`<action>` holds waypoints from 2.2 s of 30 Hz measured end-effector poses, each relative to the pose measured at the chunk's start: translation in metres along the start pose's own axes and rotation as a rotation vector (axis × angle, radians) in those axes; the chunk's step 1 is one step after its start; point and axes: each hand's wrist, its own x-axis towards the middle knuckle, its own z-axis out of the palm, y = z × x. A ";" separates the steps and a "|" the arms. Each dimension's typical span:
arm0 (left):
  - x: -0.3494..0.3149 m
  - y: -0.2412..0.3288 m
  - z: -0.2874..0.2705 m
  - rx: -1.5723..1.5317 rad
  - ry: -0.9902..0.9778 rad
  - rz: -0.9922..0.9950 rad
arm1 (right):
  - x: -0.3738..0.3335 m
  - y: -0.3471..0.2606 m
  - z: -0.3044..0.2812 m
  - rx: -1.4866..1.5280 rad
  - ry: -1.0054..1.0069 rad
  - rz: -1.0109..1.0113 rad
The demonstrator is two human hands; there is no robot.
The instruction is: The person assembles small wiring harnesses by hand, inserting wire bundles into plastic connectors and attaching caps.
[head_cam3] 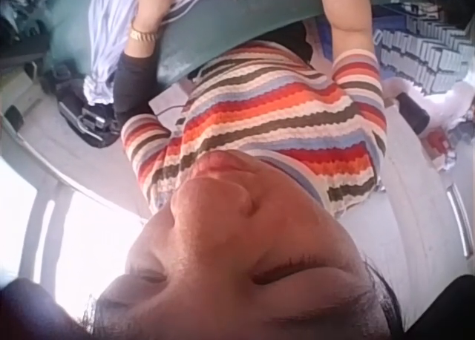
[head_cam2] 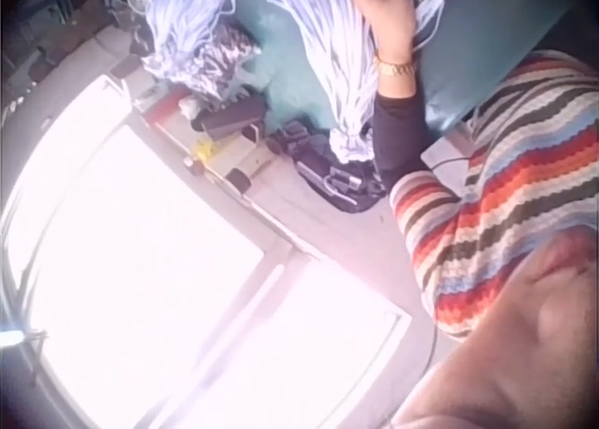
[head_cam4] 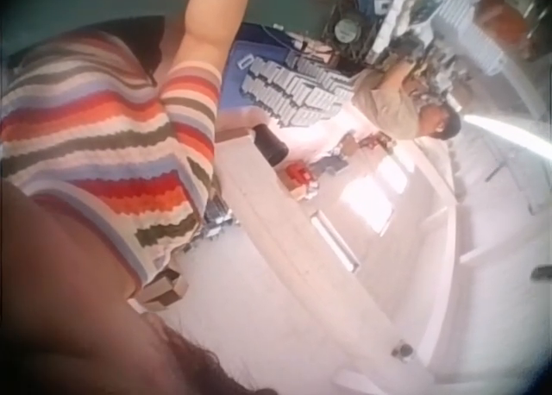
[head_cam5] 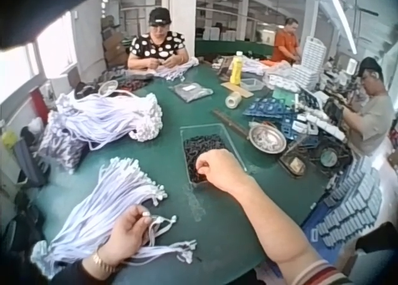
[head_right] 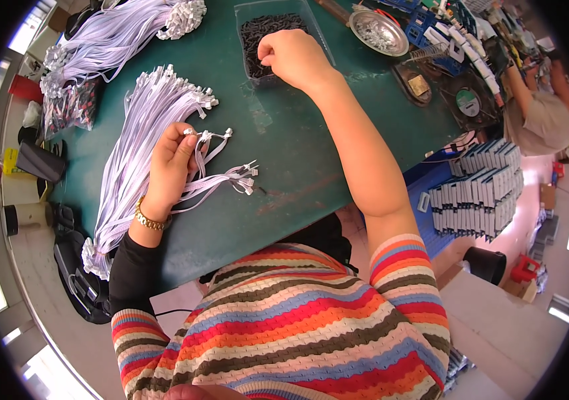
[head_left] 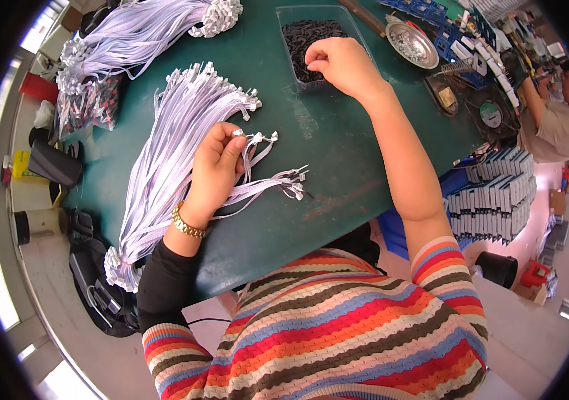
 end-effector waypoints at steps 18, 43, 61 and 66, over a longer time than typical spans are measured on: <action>0.001 -0.001 -0.003 -0.040 -0.007 0.005 | -0.009 -0.048 0.019 0.944 -0.026 -0.063; 0.000 0.001 -0.007 -0.176 0.001 -0.039 | -0.023 -0.070 0.034 0.642 -0.092 -0.521; 0.000 0.004 -0.006 -0.172 0.011 -0.034 | -0.023 -0.073 0.036 0.457 0.011 -0.666; 0.000 0.008 -0.005 -0.185 -0.003 -0.049 | -0.022 -0.073 0.036 0.437 0.033 -0.705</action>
